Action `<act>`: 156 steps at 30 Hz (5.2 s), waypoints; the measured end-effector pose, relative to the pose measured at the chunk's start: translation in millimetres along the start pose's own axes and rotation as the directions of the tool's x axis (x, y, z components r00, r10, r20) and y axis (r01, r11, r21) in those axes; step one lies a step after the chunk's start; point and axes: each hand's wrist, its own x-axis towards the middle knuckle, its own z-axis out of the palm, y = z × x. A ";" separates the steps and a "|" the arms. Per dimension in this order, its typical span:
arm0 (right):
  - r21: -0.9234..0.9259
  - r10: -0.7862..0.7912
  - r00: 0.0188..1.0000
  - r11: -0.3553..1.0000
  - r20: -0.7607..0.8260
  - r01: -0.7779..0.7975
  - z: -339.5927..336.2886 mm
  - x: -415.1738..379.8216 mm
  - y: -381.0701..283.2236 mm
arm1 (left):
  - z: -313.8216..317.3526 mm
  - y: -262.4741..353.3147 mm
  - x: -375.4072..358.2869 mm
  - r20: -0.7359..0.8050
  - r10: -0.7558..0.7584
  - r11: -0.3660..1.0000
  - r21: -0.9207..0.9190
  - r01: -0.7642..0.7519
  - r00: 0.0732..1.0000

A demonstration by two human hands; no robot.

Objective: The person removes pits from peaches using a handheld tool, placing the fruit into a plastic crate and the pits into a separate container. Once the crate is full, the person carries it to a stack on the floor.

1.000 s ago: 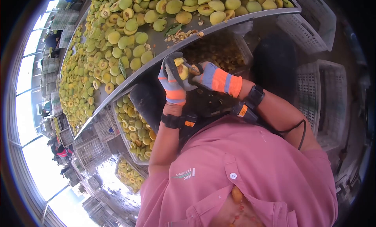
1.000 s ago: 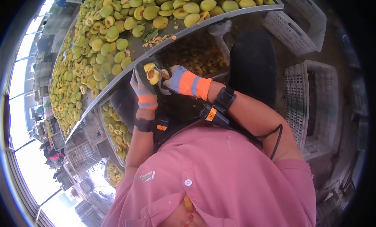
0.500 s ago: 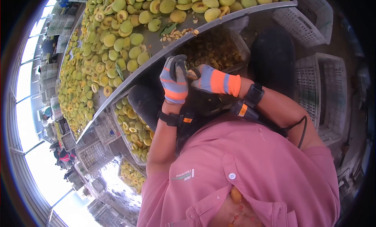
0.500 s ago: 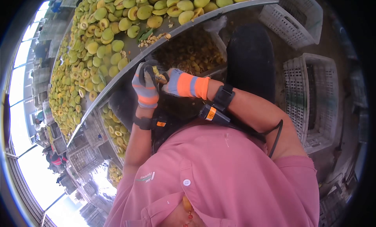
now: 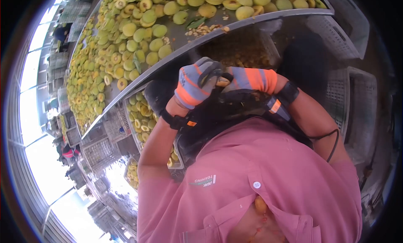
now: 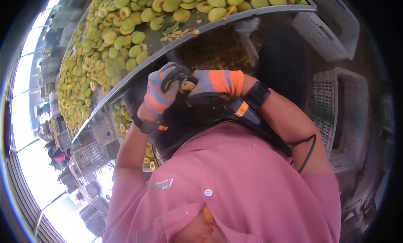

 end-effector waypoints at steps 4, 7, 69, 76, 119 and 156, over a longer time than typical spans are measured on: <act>-0.092 -0.231 0.973 0.969 -0.023 0.228 13.1 6.1 -4.7 | 2.3 0.9 -9.3 -0.033 -0.204 0.885 -0.434 0.170 0.978; -0.247 0.021 0.991 0.968 -0.131 -0.054 9.6 9.3 0.3 | 19.3 -5.0 -14.4 -0.133 -0.410 0.771 -0.579 0.265 0.902; -0.107 -0.144 0.763 0.989 -0.630 0.099 -1.9 28.2 16.5 | -24.2 -7.6 -99.2 -0.705 -0.491 0.805 -0.143 0.576 0.511; -0.308 -0.102 0.819 0.947 -0.565 -0.095 4.7 33.3 35.7 | -97.9 -29.7 -194.5 -0.802 -0.453 0.018 0.428 0.904 0.389; 0.001 -0.231 0.732 0.954 -0.641 0.301 6.3 27.5 14.9 | 9.8 5.7 13.7 -0.178 -0.574 0.785 -0.398 0.475 0.799; 0.290 -0.026 0.856 0.935 -0.517 0.204 6.5 15.2 -1.8 | 53.8 -9.2 12.9 -0.454 -0.445 0.851 -0.482 0.207 0.772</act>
